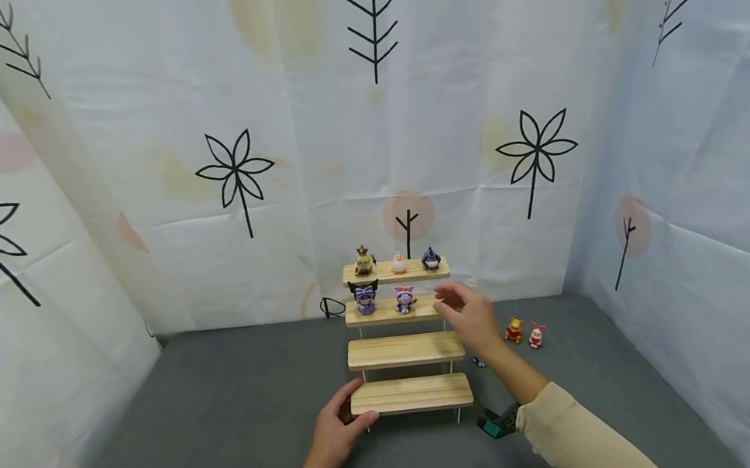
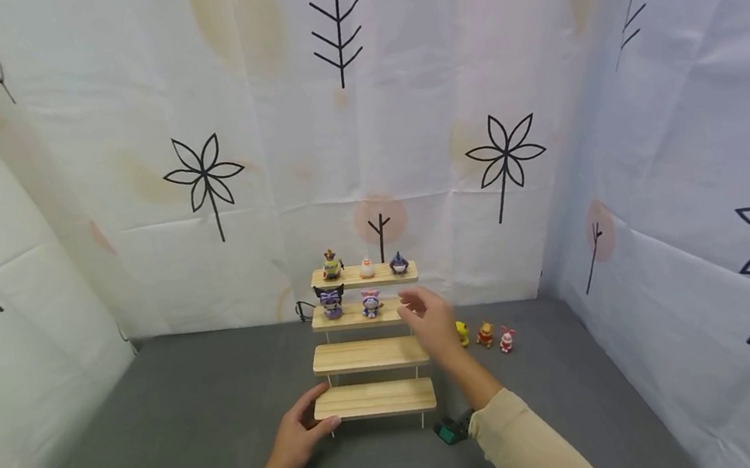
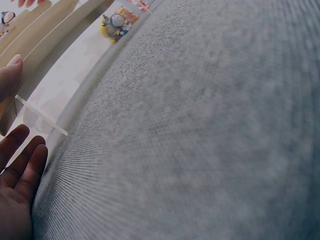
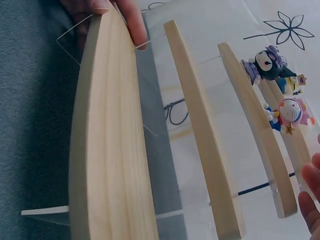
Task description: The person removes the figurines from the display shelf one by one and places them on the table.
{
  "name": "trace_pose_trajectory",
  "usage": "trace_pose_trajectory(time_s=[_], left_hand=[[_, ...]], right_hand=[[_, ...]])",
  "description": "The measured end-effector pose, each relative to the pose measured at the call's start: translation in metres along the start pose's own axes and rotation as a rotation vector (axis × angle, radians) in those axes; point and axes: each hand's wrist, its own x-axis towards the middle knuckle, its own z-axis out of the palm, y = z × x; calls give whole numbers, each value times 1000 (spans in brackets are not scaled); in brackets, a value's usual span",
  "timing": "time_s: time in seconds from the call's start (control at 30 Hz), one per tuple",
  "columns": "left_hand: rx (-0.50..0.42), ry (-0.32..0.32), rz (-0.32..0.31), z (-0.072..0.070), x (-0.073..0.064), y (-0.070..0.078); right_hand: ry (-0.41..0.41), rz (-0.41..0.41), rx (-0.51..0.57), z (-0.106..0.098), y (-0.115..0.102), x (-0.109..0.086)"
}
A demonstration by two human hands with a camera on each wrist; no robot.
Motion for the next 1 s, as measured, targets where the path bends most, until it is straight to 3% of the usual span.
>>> trace_pose_trajectory(time_s=[0.17, 0.57, 1.0], left_hand=[[-12, -10, -47, 0, 1, -1], [-32, -9, -46, -1, 0, -1], [-35, -9, -42, -1, 0, -2]], right_hand=[[-53, 9, 29, 9, -3, 10], [-232, 61, 53, 22, -5, 24], [-393, 74, -31, 32, 0, 34]])
